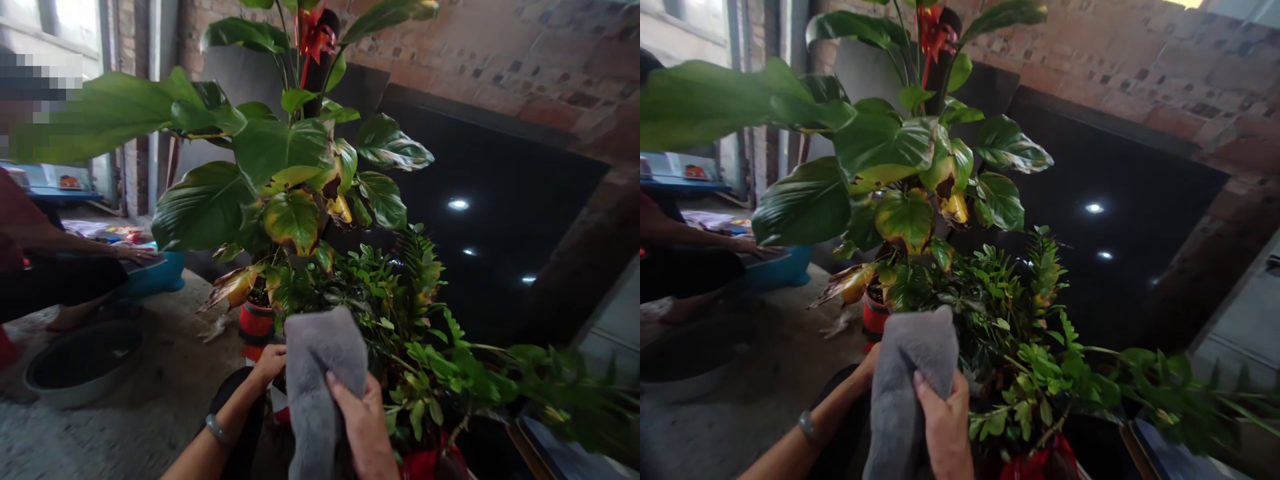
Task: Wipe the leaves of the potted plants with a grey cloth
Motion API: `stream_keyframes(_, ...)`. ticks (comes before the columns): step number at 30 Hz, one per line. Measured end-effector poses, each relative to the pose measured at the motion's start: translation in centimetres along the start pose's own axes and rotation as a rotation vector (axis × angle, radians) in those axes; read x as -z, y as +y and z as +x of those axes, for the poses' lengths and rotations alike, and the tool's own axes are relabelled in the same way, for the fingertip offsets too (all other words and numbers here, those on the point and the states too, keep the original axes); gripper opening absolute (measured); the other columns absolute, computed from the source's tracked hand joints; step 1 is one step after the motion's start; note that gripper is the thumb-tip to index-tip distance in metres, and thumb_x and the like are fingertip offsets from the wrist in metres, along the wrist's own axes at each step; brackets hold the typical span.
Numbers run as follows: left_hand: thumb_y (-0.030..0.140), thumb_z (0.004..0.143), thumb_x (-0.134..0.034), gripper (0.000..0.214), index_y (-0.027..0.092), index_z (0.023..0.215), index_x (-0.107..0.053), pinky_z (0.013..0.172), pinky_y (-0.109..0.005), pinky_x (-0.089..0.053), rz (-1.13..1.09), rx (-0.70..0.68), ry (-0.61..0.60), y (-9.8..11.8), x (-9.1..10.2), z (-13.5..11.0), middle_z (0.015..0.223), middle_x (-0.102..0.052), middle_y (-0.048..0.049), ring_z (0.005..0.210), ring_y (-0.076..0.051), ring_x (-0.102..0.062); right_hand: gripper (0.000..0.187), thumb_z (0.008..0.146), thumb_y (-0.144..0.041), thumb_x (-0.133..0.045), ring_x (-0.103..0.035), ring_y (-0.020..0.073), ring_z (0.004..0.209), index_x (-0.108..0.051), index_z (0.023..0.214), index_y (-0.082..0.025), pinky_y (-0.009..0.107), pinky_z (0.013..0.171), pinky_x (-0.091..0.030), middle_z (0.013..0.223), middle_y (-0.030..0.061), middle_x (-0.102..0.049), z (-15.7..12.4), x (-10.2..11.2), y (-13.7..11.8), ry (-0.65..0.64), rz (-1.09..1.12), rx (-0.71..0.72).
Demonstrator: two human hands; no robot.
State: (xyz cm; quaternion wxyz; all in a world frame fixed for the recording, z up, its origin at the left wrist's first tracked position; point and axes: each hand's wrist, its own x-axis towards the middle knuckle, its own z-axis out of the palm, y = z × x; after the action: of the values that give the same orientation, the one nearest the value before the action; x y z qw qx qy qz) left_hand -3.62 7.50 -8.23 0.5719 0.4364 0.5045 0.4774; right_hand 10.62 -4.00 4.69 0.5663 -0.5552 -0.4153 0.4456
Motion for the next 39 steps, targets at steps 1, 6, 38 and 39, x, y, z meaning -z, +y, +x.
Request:
stream_keyframes(1,0.022,0.048,-0.057,0.01,0.016,0.045,-0.065,0.049,-0.028,-0.035,-0.002,0.005,-0.014,0.1,-0.1,-0.1,0.041,-0.052,0.0018,0.05,-0.016,-0.046,0.048,0.039,-0.052,-0.08,-0.063,0.0263,0.073,-0.071,0.072,-0.017,0.036,0.071,-0.05,0.071,0.0063,-0.072,0.6,-0.1,-1.3,0.044,0.03,0.018)
stream_keyframes(6,0.021,0.045,-0.05,0.027,0.014,0.059,-0.072,0.048,-0.025,-0.035,0.018,0.014,-0.051,0.3,0.2,-0.2,0.043,-0.054,0.0032,0.048,-0.013,-0.045,0.051,0.033,-0.049,-0.079,-0.065,0.0272,0.078,-0.069,0.072,-0.018,0.036,0.071,-0.05,0.073,0.0056,-0.073,3.2,-0.6,-0.8,0.153,0.136,-0.134)
stream_keyframes(38,0.028,0.044,-0.051,0.027,0.014,0.058,-0.069,0.047,-0.025,-0.031,0.059,-0.014,-0.045,-0.2,0.0,0.2,0.042,-0.05,0.0036,0.045,-0.011,-0.04,0.054,0.034,-0.047,-0.081,-0.067,0.0295,0.081,-0.07,0.076,-0.016,0.039,0.075,-0.051,0.069,0.0048,-0.072,3.7,0.9,-0.1,0.089,0.332,-0.215)
stream_keyframes(39,0.028,0.044,-0.051,0.028,0.014,0.059,-0.07,0.047,-0.025,-0.031,0.059,-0.016,-0.04,-0.1,0.0,0.1,0.042,-0.049,0.0037,0.045,-0.011,-0.039,0.052,0.033,-0.046,-0.081,-0.067,0.0307,0.082,-0.07,0.073,-0.016,0.04,0.076,-0.051,0.068,0.0057,-0.072,3.4,0.7,1.0,0.094,0.325,-0.263)
